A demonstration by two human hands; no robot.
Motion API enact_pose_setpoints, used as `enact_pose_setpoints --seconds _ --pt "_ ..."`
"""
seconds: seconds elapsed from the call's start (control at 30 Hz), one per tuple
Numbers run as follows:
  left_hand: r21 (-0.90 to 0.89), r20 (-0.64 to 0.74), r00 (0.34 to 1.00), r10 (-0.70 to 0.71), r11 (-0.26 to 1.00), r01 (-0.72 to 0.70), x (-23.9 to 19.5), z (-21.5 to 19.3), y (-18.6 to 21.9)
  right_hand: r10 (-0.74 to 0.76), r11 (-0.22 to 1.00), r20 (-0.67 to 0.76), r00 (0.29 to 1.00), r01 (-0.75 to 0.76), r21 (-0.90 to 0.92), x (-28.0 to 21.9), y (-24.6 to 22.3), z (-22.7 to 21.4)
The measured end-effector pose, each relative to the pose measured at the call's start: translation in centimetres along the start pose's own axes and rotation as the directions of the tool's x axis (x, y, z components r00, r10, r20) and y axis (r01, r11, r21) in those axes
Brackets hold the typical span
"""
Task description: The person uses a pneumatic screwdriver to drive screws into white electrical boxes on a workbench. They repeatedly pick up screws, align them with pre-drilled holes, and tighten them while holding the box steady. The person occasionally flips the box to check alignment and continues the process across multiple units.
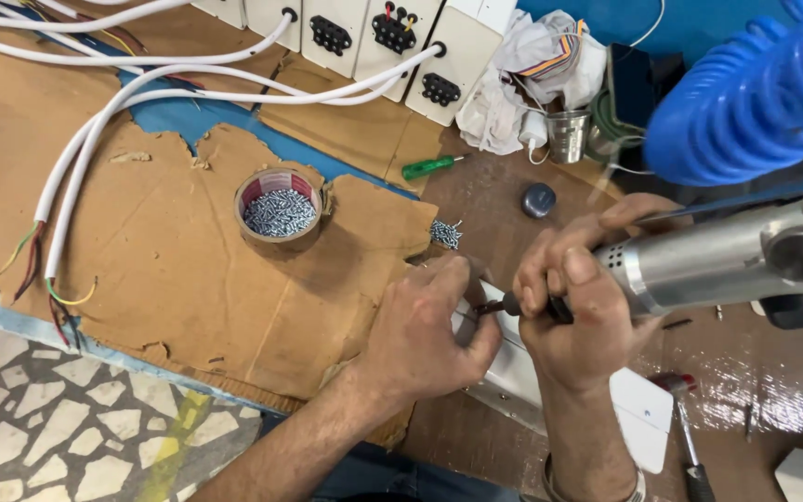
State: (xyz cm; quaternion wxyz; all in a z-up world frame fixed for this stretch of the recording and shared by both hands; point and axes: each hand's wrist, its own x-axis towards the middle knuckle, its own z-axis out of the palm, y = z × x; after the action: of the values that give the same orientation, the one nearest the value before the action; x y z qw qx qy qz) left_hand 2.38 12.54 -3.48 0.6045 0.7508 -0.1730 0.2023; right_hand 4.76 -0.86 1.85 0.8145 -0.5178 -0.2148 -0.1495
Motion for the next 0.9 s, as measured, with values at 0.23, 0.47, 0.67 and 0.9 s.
enact_pose_setpoints --seconds 0.23,0.47,0.67,0.9 --pt "0.021 0.017 1.0 0.02 1.0 -0.021 -0.1 0.0 -0.1 0.003 1.0 0.014 1.0 -0.003 -0.003 0.1 -0.2 0.4" --pt "0.055 -0.001 1.0 0.025 0.998 -0.025 0.0 0.0 -0.1 0.005 0.999 0.011 1.0 -0.004 -0.054 0.0 -0.2 0.7" --pt "0.033 0.007 1.0 0.014 0.999 -0.014 0.0 0.0 0.0 0.012 0.999 0.006 1.0 -0.012 -0.042 -0.3 0.0 0.6" --pt "0.014 0.0 0.999 0.036 0.999 -0.036 0.0 -0.1 0.1 0.012 0.996 0.022 1.0 -0.01 -0.087 -0.1 -0.1 0.8"
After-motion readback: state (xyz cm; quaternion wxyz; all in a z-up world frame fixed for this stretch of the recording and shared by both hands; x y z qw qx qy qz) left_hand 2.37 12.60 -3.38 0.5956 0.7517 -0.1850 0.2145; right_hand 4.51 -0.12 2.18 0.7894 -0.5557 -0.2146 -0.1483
